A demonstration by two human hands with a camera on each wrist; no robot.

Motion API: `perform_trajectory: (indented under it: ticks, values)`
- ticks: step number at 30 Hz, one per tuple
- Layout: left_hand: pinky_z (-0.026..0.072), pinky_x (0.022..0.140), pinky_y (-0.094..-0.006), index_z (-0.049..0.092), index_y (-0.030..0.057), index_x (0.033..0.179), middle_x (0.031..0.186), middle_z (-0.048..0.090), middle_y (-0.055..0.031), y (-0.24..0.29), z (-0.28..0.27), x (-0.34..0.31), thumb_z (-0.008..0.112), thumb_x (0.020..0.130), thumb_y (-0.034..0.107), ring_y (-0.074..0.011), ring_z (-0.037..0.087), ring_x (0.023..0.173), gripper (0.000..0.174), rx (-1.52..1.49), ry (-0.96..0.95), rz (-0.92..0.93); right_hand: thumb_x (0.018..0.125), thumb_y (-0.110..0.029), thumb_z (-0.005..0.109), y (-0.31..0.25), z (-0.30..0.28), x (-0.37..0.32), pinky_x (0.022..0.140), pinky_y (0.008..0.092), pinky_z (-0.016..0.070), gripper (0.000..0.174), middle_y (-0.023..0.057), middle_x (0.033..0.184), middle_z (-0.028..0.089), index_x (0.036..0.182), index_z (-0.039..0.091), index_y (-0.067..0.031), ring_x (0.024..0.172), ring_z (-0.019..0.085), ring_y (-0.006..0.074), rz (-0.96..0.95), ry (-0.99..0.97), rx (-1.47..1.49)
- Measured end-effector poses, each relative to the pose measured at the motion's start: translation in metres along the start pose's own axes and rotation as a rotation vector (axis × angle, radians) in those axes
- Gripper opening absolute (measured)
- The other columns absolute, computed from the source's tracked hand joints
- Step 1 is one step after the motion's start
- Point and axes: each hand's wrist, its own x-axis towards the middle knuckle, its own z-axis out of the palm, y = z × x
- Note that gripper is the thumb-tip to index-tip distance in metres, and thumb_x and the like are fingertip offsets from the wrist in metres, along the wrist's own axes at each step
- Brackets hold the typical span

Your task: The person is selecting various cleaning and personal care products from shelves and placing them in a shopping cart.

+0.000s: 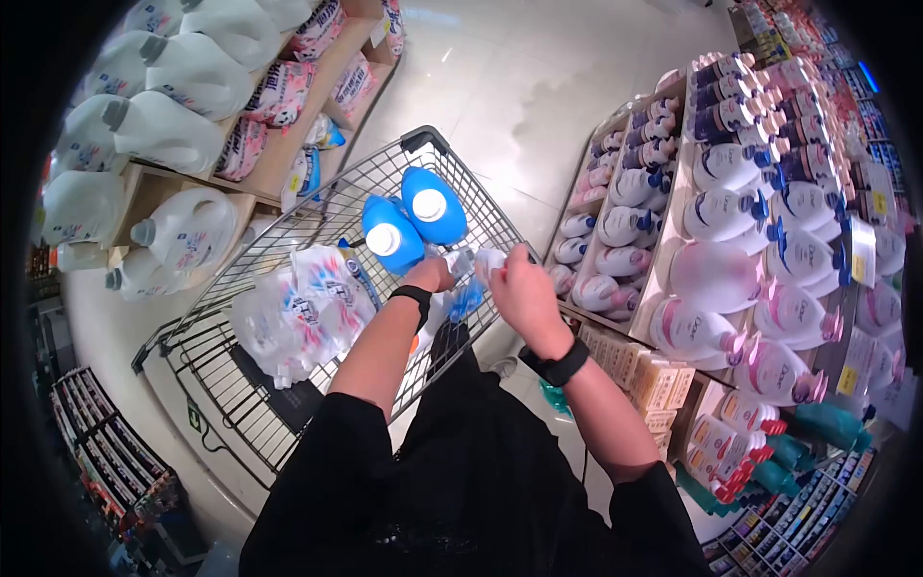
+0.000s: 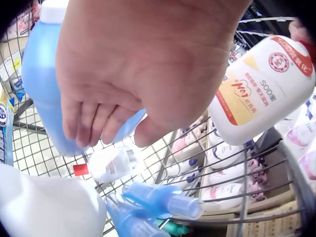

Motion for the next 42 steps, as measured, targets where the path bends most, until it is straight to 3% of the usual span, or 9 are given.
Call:
perform_trajectory:
  ticks: [3,6,11,14,15,18,38,40,42]
  values:
    - [0.0409,0.105,-0.0386,0.06,0.0062,0.127,0.133,0.056,-0.016,-0.014,0.033,0.042,0.057,0.082,0.024,-0.0287,0.053,0.125,0.048,-0.031,-0.165,-0.091,0.081,-0.011,0.061,0.007,0.044,0.032,0.056,0.0469,0.0543,0.027,0.0253,0.065,0.062,0.093,0.044,0.0063,0.062,0.065,0.042,0.023,-0.084,-0.252]
    - [0.0438,0.101,-0.0401,0.062,0.0029,0.122,0.131,0.057,-0.0202,-0.028,0.049,0.057,0.056,0.084,0.023,-0.0303,0.055,0.122,0.044,-0.062,-0.069,-0.148,0.08,-0.01,0.061,0.01,0.07,0.05,0.058,0.0446,0.0555,0.027,0.0236,0.067,0.064,0.094,0.044,0.0055,0.064,0.067,0.0398,0.029,-0.202,-0.318]
    - [0.0373,0.108,-0.0399,0.034,-0.0059,0.142,0.146,0.04,-0.0226,-0.025,0.068,0.085,0.06,0.083,0.026,-0.0315,0.044,0.133,0.072,-0.352,0.01,-0.541,0.08,-0.01,0.061,0.016,0.099,0.078,0.07,0.0365,0.0583,0.019,0.0175,0.091,0.07,0.093,0.068,0.0016,0.084,0.071,0.0316,0.107,-0.42,-0.544]
    - [0.0342,0.11,-0.0397,0.025,-0.0071,0.145,0.147,0.038,-0.0215,-0.028,0.065,0.088,0.064,0.08,0.028,-0.0312,0.042,0.135,0.083,-0.263,-0.026,-0.447,0.081,-0.01,0.061,0.025,0.11,0.09,0.071,0.038,0.0581,0.015,0.0171,0.091,0.07,0.088,0.071,-0.0031,0.085,0.071,0.0322,0.179,-0.479,-0.57]
    - [0.0257,0.115,-0.0405,0.032,0.007,0.147,0.148,0.039,-0.0171,-0.026,0.072,0.092,0.059,0.084,0.026,-0.0311,0.032,0.14,0.071,-0.363,0.036,-0.505,0.081,-0.01,0.061,0.026,0.111,0.093,0.071,0.038,0.0581,0.015,0.0171,0.091,0.07,0.088,0.071,-0.0031,0.085,0.071,0.0322,0.182,-0.491,-0.577]
    - [0.0266,0.114,-0.0419,0.039,0.0062,0.144,0.147,0.04,-0.0169,-0.028,0.09,0.096,0.056,0.087,0.026,-0.032,0.033,0.14,0.063,-0.32,0.157,-0.494,0.081,-0.01,0.06,0.031,0.113,0.1,0.071,0.0392,0.0578,0.015,0.0179,0.09,0.071,0.088,0.072,-0.0037,0.086,0.07,0.0325,0.235,-0.535,-0.579]
    - [0.0353,0.109,-0.0441,0.033,0.0019,0.145,0.149,0.035,-0.0201,-0.029,0.095,0.122,0.061,0.086,0.034,-0.0344,0.038,0.136,0.073,-0.161,0.024,-0.435,0.079,-0.011,0.064,0.05,0.112,0.097,0.068,0.0382,0.0577,0.012,0.0162,0.089,0.071,0.086,0.073,-0.0058,0.084,0.071,0.0319,0.26,-0.546,-0.562]
    - [0.0358,0.109,-0.0442,0.032,0.0017,0.145,0.149,0.035,-0.0202,-0.026,0.085,0.115,0.061,0.086,0.034,-0.0345,0.039,0.136,0.074,-0.144,0.015,-0.438,0.082,-0.012,0.063,0.046,0.109,0.097,0.07,0.0365,0.0579,0.013,0.0119,0.093,0.072,0.088,0.074,-0.0093,0.089,0.071,0.0268,0.273,-0.563,-0.587]
    - [0.0358,0.108,-0.0463,0.042,0.0056,0.141,0.15,0.034,-0.021,-0.022,0.072,0.112,0.059,0.089,0.038,-0.0361,0.038,0.136,0.064,-0.132,-0.188,-0.286,0.082,-0.012,0.063,0.048,0.11,0.098,0.07,0.0372,0.058,0.013,0.0123,0.093,0.072,0.089,0.074,-0.0093,0.088,0.071,0.0271,0.261,-0.559,-0.594]
